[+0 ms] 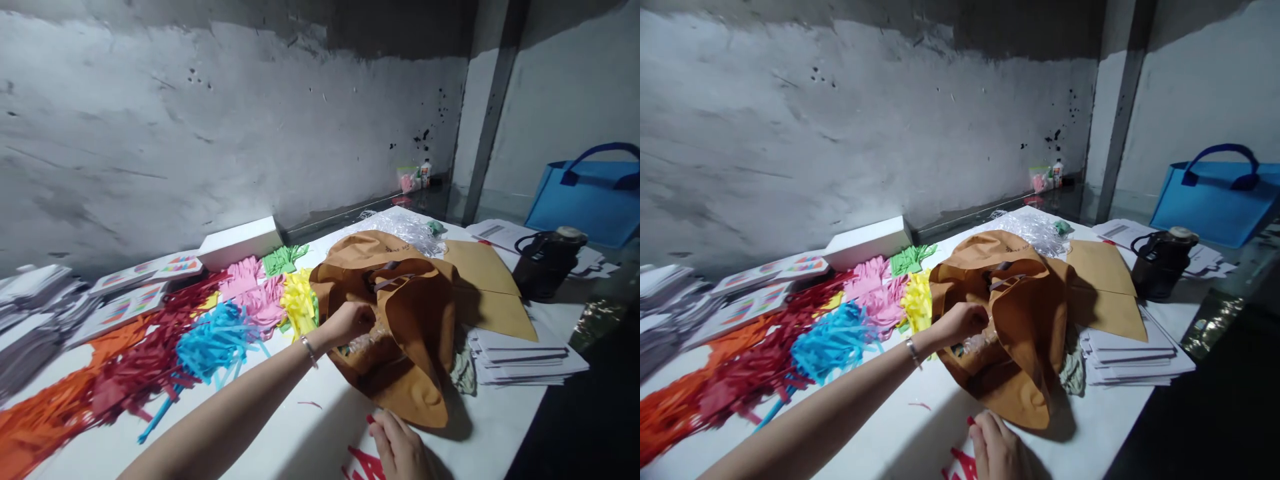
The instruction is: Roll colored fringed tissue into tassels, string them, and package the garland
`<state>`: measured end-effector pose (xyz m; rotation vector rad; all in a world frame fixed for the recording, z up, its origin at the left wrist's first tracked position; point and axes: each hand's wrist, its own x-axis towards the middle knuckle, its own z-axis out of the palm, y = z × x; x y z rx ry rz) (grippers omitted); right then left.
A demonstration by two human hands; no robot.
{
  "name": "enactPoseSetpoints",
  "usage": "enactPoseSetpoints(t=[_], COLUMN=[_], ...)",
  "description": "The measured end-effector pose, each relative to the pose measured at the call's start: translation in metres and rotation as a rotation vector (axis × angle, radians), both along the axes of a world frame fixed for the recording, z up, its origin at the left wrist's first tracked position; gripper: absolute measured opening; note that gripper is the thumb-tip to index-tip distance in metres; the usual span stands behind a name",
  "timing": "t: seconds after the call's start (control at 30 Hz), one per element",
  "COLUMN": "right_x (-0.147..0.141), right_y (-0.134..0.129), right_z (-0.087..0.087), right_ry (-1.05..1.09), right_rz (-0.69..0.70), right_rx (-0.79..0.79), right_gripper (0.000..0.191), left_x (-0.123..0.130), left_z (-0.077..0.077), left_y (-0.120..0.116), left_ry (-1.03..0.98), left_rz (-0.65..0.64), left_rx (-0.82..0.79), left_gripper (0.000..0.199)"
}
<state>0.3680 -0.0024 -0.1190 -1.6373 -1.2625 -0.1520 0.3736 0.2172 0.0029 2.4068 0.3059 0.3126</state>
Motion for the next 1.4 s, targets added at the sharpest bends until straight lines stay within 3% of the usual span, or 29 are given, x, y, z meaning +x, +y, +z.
enactPoseSetpoints(t=[0.17,0.27,0.4,0.57,0.73,0.8,0.93,1.07,1.27,1.4], right_x=[-0.006,-0.03,-0.073,-0.119,-0.144,-0.149,-0.159,-0.173,-0.19,-0.195], right_y=[-0.013,-0.023,-0.035,-0.048,-0.062,-0.066,-0.067,-0.065,-0.066,-0.066], right_z=[0.023,0.048,0.08,0.093,0.102,0.109,0.118,0.118,0.11,0.107], right_ry=[0.107,0.19,0.19,0.067,0.0,0.017,0.047,0.062,0.006,0.013], right_rz=[0.064,0.199,0.36,0.432,0.597,0.701,0.892,0.973,0.942,0.926], right_rx=[0.017,0.059,0.09,0.017,-0.191,-0.297,-0.448,-0.524,-0.568,-0.581], right_gripper=[0.031,0.026,0.021,0.02,0.027,0.027,0.027,0.027,0.024,0.027], left_x=[-0.098,-0.155,-0.209,-0.263,-0.313,-0.329,-0.354,-0.372,-0.392,-0.397], left_z=[0.014,0.014,0.013,0.011,0.009,0.009,0.005,-0.004,-0.007,-0.007], left_y=[-0.057,-0.103,-0.153,-0.187,-0.204,-0.209,-0.219,-0.229,-0.236,-0.24], left_ry=[-0.028,-0.12,-0.357,-0.483,-0.46,-0.425,-0.39,-0.414,-0.388,-0.364], left_rz=[0.066,0.212,0.404,0.504,0.496,0.474,0.453,0.464,0.468,0.465], left_rx=[-0.509,-0.801,-1.193,-1.076,-0.649,-0.554,-0.6,-0.745,-0.477,-0.459], left_gripper=[0.053,0.048,0.031,0.023,0.014,0.009,0.007,0.006,0.019,0.021])
